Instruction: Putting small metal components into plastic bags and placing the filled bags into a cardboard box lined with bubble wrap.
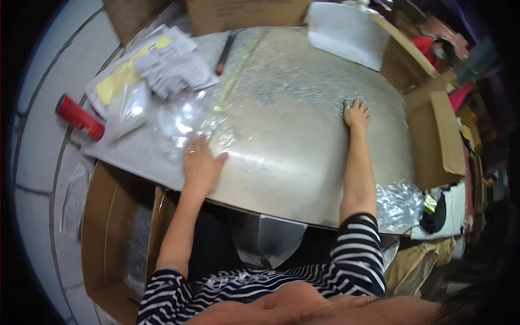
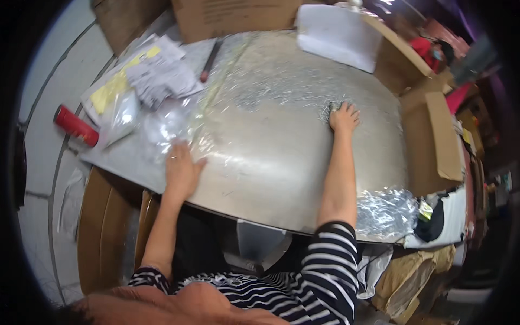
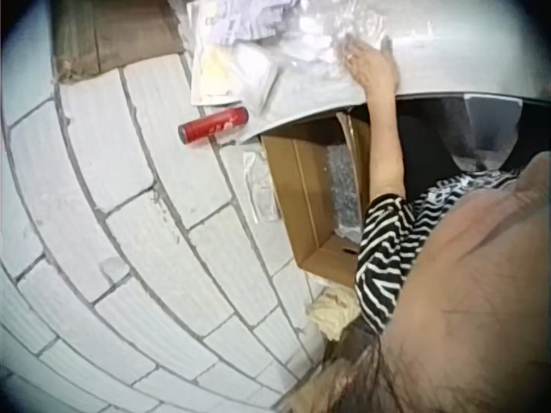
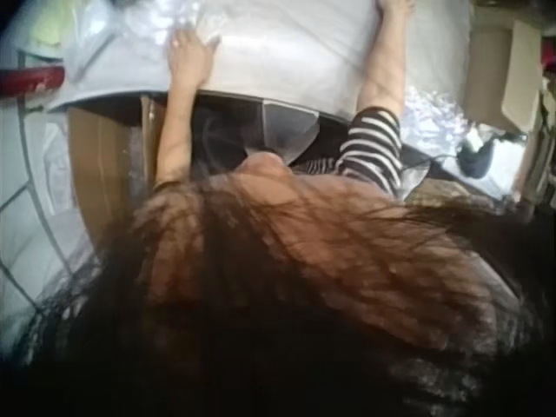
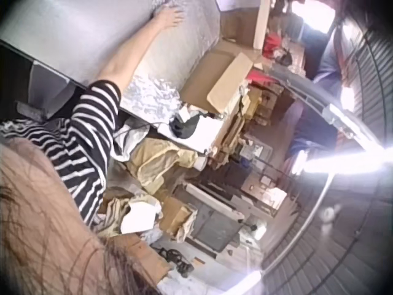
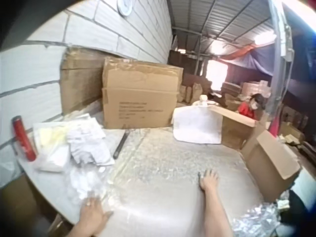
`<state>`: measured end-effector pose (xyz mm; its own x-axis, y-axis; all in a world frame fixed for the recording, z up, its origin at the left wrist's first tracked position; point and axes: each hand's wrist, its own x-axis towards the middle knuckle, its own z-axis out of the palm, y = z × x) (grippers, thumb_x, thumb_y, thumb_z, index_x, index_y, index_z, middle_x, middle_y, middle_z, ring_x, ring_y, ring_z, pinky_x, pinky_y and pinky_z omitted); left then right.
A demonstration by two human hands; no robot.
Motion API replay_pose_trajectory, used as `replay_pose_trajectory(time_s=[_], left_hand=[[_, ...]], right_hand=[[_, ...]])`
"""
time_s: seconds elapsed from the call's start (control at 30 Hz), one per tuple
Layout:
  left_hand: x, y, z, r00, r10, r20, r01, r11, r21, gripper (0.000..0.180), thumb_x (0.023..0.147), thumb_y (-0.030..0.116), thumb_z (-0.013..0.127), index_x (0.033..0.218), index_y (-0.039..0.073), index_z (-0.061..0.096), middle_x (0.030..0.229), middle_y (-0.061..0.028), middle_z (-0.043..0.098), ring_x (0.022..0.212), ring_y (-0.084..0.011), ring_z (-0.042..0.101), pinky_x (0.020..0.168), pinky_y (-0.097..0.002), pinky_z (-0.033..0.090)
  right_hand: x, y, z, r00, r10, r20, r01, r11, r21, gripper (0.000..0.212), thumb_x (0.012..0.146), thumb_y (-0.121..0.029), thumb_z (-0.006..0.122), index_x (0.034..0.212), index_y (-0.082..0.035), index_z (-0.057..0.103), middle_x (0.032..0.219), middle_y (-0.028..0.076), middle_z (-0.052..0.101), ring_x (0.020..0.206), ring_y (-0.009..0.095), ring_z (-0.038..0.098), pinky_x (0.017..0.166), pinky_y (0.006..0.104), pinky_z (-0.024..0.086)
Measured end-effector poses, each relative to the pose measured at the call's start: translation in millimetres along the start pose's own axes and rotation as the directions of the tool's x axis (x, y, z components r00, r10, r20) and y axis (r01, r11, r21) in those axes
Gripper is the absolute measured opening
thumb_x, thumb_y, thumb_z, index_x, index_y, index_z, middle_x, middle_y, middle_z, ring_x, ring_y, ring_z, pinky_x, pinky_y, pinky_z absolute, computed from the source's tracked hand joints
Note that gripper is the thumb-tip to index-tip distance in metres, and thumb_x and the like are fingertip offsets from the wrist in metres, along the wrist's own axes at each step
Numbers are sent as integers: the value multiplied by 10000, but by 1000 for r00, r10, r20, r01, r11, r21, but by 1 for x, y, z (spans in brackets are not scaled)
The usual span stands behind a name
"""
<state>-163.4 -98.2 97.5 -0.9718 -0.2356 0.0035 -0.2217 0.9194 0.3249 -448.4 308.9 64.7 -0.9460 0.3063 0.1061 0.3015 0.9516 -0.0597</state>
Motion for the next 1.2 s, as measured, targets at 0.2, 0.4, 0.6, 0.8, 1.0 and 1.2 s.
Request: replay_pose_trajectory(time_s=[0.2, 0.4, 0.6, 0.8, 1.0, 1.2], left_hand=[[-75, 19, 13, 930, 329, -163, -327, 944, 37, 724, 900, 463, 576, 1456, 46, 373, 1535, -208, 293, 1434, -378, 249, 1131, -536, 230], [-86, -20, 37, 697, 528, -485, -642, 761, -96, 392, 865, 216, 640, 1219, 55, 582, 1259, -116, 591, 1174, -298, 549, 1005, -416, 402], [-86, -18, 21, 721, 366, -588, -653, 644, -399, 65, 869, 65, 602, 826, 15, 594, 814, -113, 592, 765, -290, 587, 705, -350, 460], [-135, 36, 20, 797, 494, -347, -577, 453, -680, 203, 963, 139, 560, 823, -9, 567, 727, -88, 489, 671, -220, 509, 621, -304, 411], [-165, 47, 34, 899, 438, 6, -231, 485, -843, 249, 935, 205, 636, 832, -21, 631, 623, -50, 519, 587, -89, 445, 540, -281, 382], [-171, 41, 52, 837, 467, 285, 53, 450, -892, 426, 951, 274, 641, 650, -15, 557, 623, 37, 466, 615, -49, 417, 545, -233, 363]], right_hand=[[-108, -51, -14, 965, -257, -52, 261, 962, 82, 631, 979, -412, 373, 1519, -105, 262, 1574, 202, 228, 1439, 457, 190, 1144, 609, 160], [-206, -45, -4, 880, -373, -295, 455, 840, 295, 569, 914, -108, 468, 1451, 17, 327, 1469, 276, 370, 1389, 410, 325, 1147, 498, 261], [-308, -26, -79, 854, -373, -363, 519, 664, 538, 497, 886, -114, 631, 1344, 12, 488, 1344, 229, 532, 1279, 372, 475, 1099, 405, 352], [-411, -19, -108, 811, -585, -25, 211, 253, 944, 319, 873, -125, 707, 1152, 11, 634, 1054, 123, 692, 991, 196, 651, 861, 303, 500], [-439, 9, -83, 820, -546, 170, -81, 183, 980, 94, 856, -65, 724, 870, 12, 671, 704, -40, 604, 641, 35, 511, 588, 188, 402], [-447, 22, -66, 817, -543, 195, -145, 134, 980, 103, 842, -51, 732, 840, -3, 640, 752, -32, 610, 680, 42, 535, 618, 195, 430]])
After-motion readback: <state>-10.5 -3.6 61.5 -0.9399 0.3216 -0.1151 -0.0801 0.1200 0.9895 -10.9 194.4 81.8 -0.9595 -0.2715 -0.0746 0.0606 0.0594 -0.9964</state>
